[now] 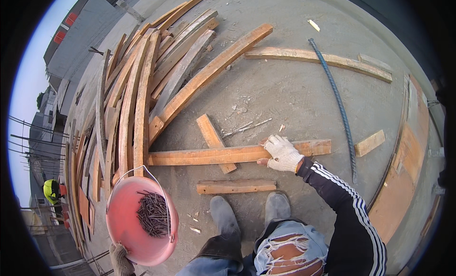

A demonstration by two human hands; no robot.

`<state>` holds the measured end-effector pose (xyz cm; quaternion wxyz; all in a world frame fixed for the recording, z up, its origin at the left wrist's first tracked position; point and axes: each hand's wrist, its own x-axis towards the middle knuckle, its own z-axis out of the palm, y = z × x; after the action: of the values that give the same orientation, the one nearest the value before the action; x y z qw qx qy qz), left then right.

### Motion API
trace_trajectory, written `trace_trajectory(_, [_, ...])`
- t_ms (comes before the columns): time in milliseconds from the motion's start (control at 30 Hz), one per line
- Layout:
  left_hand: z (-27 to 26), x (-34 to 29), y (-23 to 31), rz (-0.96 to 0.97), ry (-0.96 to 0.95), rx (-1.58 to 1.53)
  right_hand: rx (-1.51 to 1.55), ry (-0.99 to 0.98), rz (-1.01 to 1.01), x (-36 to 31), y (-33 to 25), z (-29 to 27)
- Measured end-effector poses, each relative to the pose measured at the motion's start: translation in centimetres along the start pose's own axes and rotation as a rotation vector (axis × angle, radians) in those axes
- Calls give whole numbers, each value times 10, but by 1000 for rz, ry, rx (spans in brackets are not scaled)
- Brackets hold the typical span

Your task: The person kneels on a concrete floor at a construction site, picking up scattered nails from the ground and placing them into a pink bucket. The person also moves wooden planks and debris to access more nails.

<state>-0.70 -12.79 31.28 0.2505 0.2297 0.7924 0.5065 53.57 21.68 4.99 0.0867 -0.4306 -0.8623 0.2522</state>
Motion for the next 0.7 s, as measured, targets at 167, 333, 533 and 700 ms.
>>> trace_trajectory(167, [166, 74, 74, -46, -400, 71, 149, 500, 66, -2, -5, 6])
trace_trajectory(333, [349, 116, 93, -68, -718, 110, 222, 617, 42, 3, -16, -6])
trace_trajectory(533, [557, 116, 89, -119, -936, 53, 102, 372, -161, 62, -21, -3])
trace_trajectory(700, [661, 107, 70, -220, -1218, -37, 15, 104, -118, 150, 13, 36])
